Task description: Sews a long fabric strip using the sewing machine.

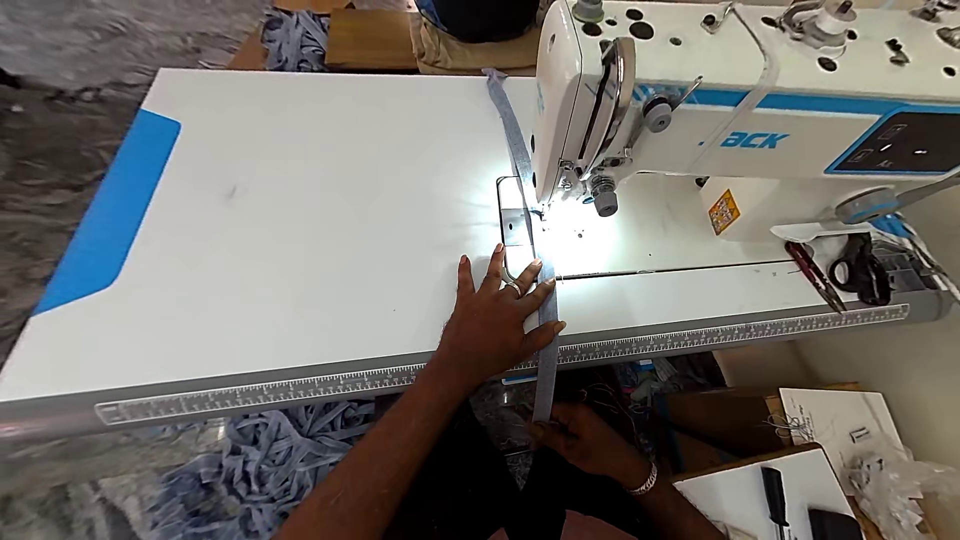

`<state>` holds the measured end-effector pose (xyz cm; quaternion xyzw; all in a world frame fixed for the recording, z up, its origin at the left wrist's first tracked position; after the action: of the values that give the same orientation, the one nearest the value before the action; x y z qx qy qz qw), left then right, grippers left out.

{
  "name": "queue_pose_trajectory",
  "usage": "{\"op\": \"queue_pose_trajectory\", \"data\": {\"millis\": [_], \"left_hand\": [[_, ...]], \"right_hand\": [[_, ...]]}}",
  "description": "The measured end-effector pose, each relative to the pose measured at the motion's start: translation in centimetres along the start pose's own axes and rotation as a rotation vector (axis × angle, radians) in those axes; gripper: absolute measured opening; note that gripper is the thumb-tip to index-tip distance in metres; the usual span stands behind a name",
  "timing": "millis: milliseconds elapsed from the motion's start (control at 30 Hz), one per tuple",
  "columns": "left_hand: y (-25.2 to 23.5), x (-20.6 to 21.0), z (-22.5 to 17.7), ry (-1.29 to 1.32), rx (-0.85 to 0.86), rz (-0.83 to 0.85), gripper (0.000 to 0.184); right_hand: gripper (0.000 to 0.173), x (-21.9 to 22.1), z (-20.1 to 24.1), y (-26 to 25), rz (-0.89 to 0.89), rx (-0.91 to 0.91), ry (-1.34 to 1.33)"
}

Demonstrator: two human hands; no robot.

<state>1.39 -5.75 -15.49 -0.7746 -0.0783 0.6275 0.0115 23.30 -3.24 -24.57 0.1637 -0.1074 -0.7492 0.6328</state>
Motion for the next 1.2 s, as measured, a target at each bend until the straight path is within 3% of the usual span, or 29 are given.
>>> {"op": "queue_pose_trajectory", "data": {"millis": [367,500,600,667,800,933,1067,1133,1200], "left_hand": [[0.1,0.2,0.0,0.001,0.013,-0.017,0.063],[0.1,-0.1,0.0,0.013,0.024,-0.017,0.059],[-0.1,-0.2,0.0,0.027,-0.004,-0.032,0.067],[-0.6,-0.5,0.2,-0.016,-0.04,0.01,0.075],[-2.4,-0.9,1.2,-0.05,-0.115,0.051,0.072],[-4.6,-0.7,3.0,-0.049,-0.169,0.049,0.069],[-6.4,-1.1,4.3,-0.017,-0.226,0.052,0.063],[-6.8,-1.4,4.8,-0.006,-0.231,0.05,0.061],[-7.1,-1.5,4.9,0.0,-0.225,0.039,0.06]], "right_hand": [[0.031,-0.5,0.3,0.2,-0.111,-0.114,-0.201],[0.027,-1.0,0.6,0.2,-0.115,0.001,-0.216],[0.028,-1.1,0.6,0.2,-0.099,0.068,-0.203],[0.029,-0.9,0.4,0.2,-0.092,0.089,-0.201],[0.03,-0.5,0.1,0.1,-0.08,0.088,-0.166],[0.034,-0.3,0.0,0.0,-0.056,0.087,-0.035],[0.033,-5.1,3.9,2.1,0.015,0.139,0.459],[0.028,-9.9,7.7,5.0,-0.182,0.164,0.575],[0.029,-15.2,11.5,8.1,-0.567,0.191,0.646]]}}
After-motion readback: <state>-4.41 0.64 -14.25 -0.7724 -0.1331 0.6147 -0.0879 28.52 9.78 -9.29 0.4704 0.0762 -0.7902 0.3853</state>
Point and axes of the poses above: each hand's wrist, its own y-axis away from the middle knuckle, its own x-axis out of the palm, z = x × y, the point moved 2 cm from there along -y, towards the middle knuckle, and after that the axes turned 7 degrees about x, right-handed, at the moved point
